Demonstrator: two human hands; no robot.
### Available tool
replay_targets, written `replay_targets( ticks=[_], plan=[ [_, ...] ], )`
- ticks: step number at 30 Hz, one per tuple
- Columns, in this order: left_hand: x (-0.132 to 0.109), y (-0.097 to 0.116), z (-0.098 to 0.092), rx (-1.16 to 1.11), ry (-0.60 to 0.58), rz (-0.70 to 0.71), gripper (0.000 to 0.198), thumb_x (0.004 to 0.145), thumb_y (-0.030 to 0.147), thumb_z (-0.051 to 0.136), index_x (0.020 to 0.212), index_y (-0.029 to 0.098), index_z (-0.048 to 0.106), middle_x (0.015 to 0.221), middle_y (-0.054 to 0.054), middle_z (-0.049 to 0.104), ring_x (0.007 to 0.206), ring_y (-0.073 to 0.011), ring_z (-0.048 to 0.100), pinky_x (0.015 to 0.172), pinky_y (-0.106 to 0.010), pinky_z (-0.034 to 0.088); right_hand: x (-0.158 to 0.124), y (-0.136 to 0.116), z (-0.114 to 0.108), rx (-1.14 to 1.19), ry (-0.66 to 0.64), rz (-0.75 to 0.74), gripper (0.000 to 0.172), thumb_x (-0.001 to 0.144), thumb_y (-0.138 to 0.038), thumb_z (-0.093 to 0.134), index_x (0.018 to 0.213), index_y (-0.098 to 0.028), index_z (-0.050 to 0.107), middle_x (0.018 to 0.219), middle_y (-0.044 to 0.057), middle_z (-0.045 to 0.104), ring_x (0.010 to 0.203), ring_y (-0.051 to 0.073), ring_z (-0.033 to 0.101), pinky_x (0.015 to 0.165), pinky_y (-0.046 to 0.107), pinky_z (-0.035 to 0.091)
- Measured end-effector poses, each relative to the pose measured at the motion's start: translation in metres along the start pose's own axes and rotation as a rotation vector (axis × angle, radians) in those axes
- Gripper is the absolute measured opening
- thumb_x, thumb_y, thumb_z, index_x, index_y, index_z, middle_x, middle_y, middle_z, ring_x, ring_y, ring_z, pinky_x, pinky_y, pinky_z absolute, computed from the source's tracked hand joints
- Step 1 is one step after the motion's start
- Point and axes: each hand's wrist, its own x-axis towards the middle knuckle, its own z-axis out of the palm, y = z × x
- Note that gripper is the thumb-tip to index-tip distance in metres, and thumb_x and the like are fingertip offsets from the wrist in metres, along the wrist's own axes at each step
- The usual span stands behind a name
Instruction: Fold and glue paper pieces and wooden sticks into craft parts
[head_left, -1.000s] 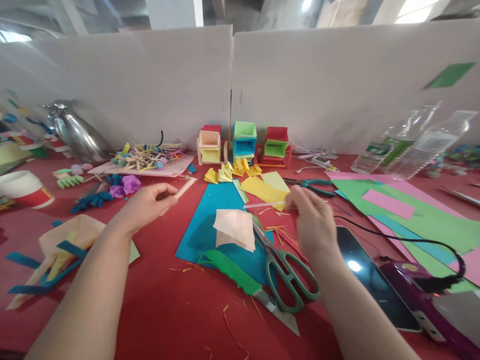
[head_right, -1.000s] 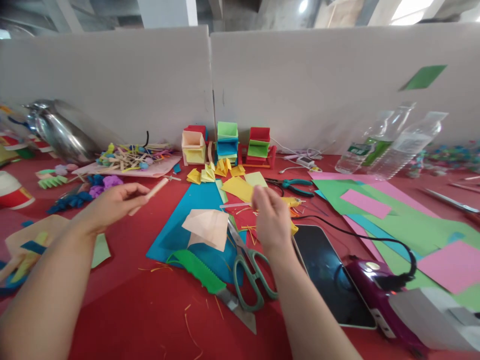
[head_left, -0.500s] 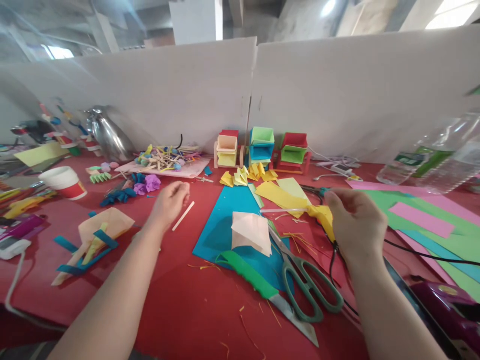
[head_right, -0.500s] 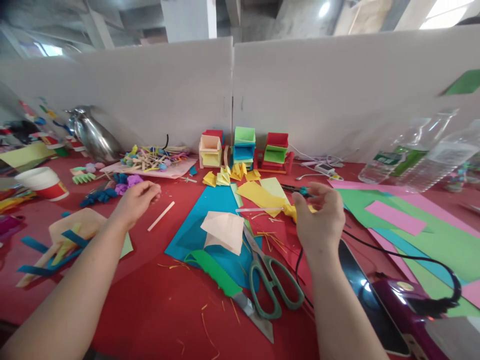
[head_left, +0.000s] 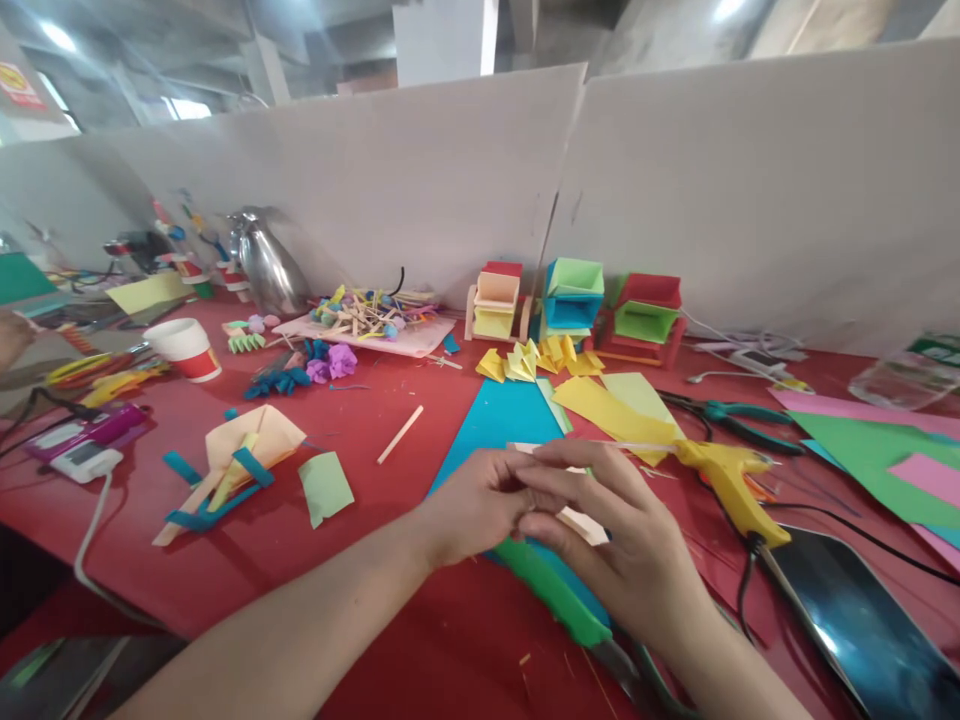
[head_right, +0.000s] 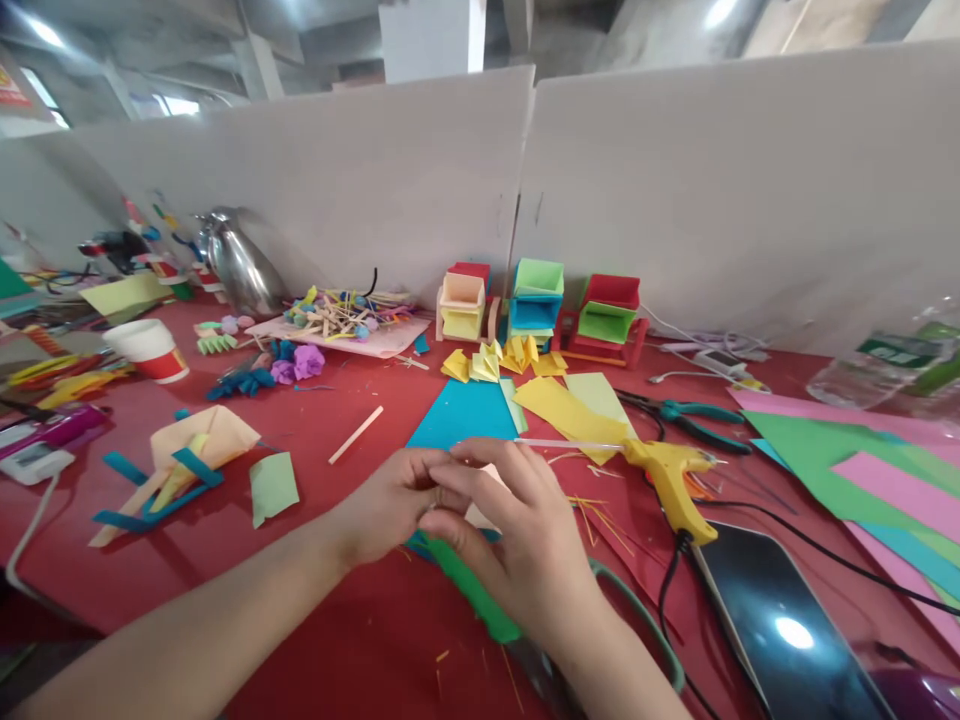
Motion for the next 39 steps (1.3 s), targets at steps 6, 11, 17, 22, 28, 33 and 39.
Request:
replay_targets(
  ticks=[6, 11, 17, 22, 28, 33, 39],
  plan=[
    [-0.001, -0.002, -0.014, -0.194, -0.300, -0.059, 0.028, 0.076, 0.038, 0.062, 0.092, 0.017, 0.067, 0.064, 0.000, 0.055, 0.057, -0.0090, 0.050, 0.058, -0.023, 0.039, -0.003, 0.002, -0.008, 0.198, 0.033, 0.131, 0.018, 0.084, -0.024, 0.055, 0.099, -0.026, 0.064, 0.093, 0.003, 0.064, 0.088, 0.015, 0.061, 0.074, 0.026, 0.049],
    [-0.005, 0.003, 0.001, -0.033, -0.187, 0.042, 0.041, 0.073, 0.048, 0.061, 0.099, 0.017, 0.062, 0.083, -0.005, 0.061, 0.070, -0.0126, 0.055, 0.064, -0.025, 0.043, -0.004, 0.005, -0.013, 0.089, 0.180, 0.481, 0.010, 0.078, -0.032, 0.060, 0.079, -0.025, 0.066, 0.073, -0.002, 0.068, 0.067, 0.014, 0.062, 0.063, 0.025, 0.047],
    [-0.004, 0.012, -0.021, 0.602, 0.525, 0.274, 0.035, 0.083, 0.042, 0.048, 0.058, 0.019, 0.055, 0.060, -0.001, 0.056, 0.066, -0.0147, 0.054, 0.081, -0.032, 0.042, -0.006, 0.036, -0.048, -0.088, 0.591, 0.976, 0.019, 0.074, -0.035, 0.056, 0.068, -0.020, 0.065, 0.047, -0.003, 0.049, 0.046, 0.013, 0.048, 0.044, 0.025, 0.036],
    [0.004, 0.004, -0.046, 0.920, 0.532, 0.230, 0.037, 0.081, 0.024, 0.049, 0.117, 0.017, 0.046, 0.102, -0.010, 0.062, 0.090, -0.0196, 0.058, 0.088, -0.039, 0.041, -0.016, 0.062, -0.048, -0.243, 0.317, 0.885, 0.025, 0.072, -0.032, 0.052, 0.090, -0.021, 0.064, 0.076, 0.008, 0.064, 0.070, 0.024, 0.059, 0.058, 0.035, 0.043],
    [0.005, 0.003, -0.051, 1.098, 0.524, 0.225, 0.020, 0.085, 0.031, 0.045, 0.080, 0.020, 0.060, 0.088, -0.005, 0.067, 0.099, -0.0218, 0.056, 0.103, -0.050, 0.022, -0.014, 0.050, -0.033, -0.345, 0.120, 0.489, 0.030, 0.081, -0.041, 0.046, 0.066, -0.021, 0.063, 0.076, 0.008, 0.068, 0.079, 0.025, 0.061, 0.075, 0.042, 0.046],
    [0.002, -0.001, -0.053, 0.875, 0.356, 0.243, 0.051, 0.084, 0.039, 0.048, 0.129, 0.020, 0.034, 0.134, -0.013, 0.043, 0.117, -0.0220, 0.047, 0.096, -0.039, 0.037, -0.014, 0.029, -0.020, -0.109, -0.193, 0.390, 0.053, 0.069, -0.040, 0.065, 0.117, -0.021, 0.053, 0.121, 0.011, 0.056, 0.111, 0.027, 0.051, 0.087, 0.045, 0.045],
    [-0.003, -0.010, -0.048, 0.893, -0.003, -0.009, 0.089, 0.066, 0.055, 0.063, 0.139, 0.026, 0.020, 0.148, -0.013, 0.019, 0.134, -0.0301, 0.019, 0.104, -0.047, 0.024, -0.018, 0.026, -0.006, -0.057, -0.336, 0.380, 0.030, 0.078, -0.018, 0.050, 0.105, -0.018, 0.062, 0.110, 0.010, 0.064, 0.106, 0.026, 0.055, 0.087, 0.042, 0.044]
  ],
)
